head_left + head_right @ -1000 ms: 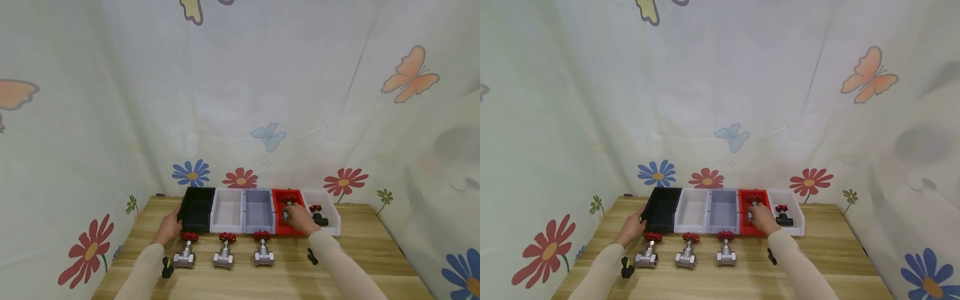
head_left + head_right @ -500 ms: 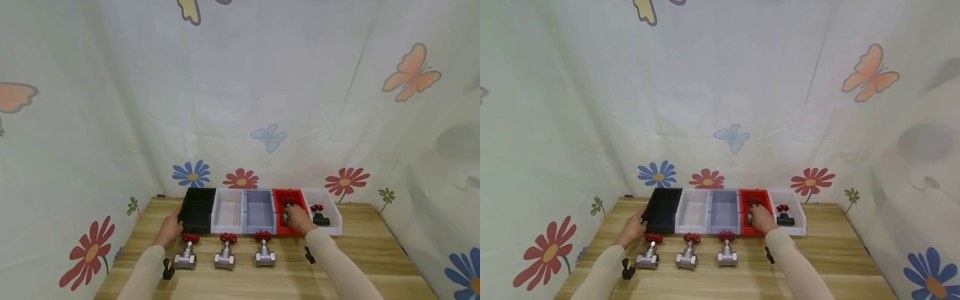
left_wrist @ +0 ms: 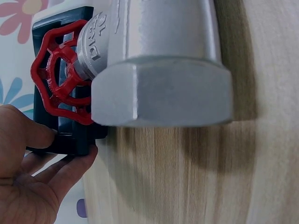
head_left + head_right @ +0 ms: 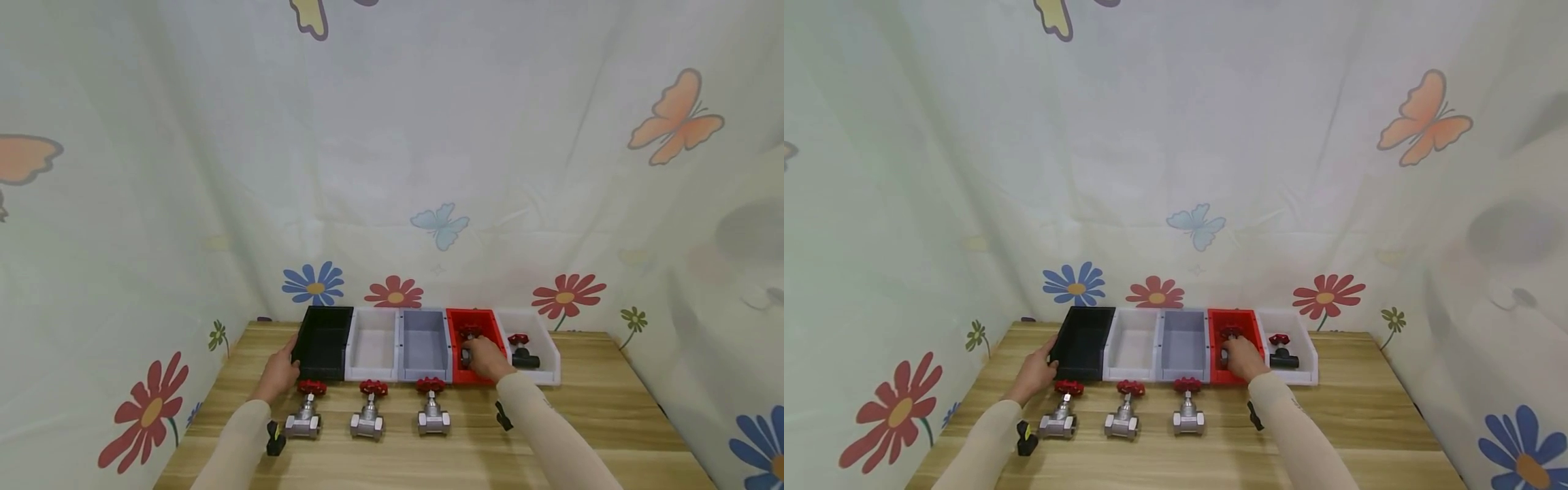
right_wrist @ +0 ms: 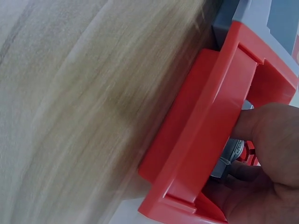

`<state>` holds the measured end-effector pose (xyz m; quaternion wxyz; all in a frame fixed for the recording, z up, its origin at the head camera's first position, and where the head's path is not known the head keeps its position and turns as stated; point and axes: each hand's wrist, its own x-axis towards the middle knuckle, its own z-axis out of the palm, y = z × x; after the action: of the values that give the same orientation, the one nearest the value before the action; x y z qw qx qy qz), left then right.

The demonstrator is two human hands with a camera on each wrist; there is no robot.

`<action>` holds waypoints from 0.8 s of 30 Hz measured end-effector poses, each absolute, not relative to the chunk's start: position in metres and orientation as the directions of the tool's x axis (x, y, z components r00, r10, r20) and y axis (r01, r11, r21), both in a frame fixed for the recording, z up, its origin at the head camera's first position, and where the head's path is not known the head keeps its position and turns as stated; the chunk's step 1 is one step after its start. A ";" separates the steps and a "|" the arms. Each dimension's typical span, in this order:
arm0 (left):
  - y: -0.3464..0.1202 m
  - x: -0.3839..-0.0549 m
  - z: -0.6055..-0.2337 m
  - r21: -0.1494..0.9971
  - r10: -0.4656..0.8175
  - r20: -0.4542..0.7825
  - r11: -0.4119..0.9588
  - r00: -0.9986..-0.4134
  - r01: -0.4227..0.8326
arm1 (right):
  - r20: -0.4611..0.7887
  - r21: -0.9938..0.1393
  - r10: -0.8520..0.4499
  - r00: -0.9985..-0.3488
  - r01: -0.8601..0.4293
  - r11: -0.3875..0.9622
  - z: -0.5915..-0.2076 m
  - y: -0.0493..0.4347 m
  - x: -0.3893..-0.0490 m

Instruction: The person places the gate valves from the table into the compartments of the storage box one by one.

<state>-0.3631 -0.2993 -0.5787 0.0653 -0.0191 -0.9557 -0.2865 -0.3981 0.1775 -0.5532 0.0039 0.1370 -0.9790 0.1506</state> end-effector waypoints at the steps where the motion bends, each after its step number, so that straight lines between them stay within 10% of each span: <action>1: -0.299 -0.363 -0.579 0.542 0.000 0.137 0.837 -0.991 0.075 | 0.038 -0.297 -0.260 -0.965 -0.260 0.919 -0.554 0.177 -0.398; 24: -0.297 -0.361 -0.577 0.559 0.000 0.168 0.824 -0.986 0.096 | -0.051 -0.326 -0.240 -0.969 -0.211 0.921 -0.547 0.177 -0.404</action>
<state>-0.3615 -0.2973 -0.5773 0.0806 -0.0252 -0.9516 -0.2956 -0.4037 0.1772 -0.5472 -0.0449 0.1151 -0.9791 0.1613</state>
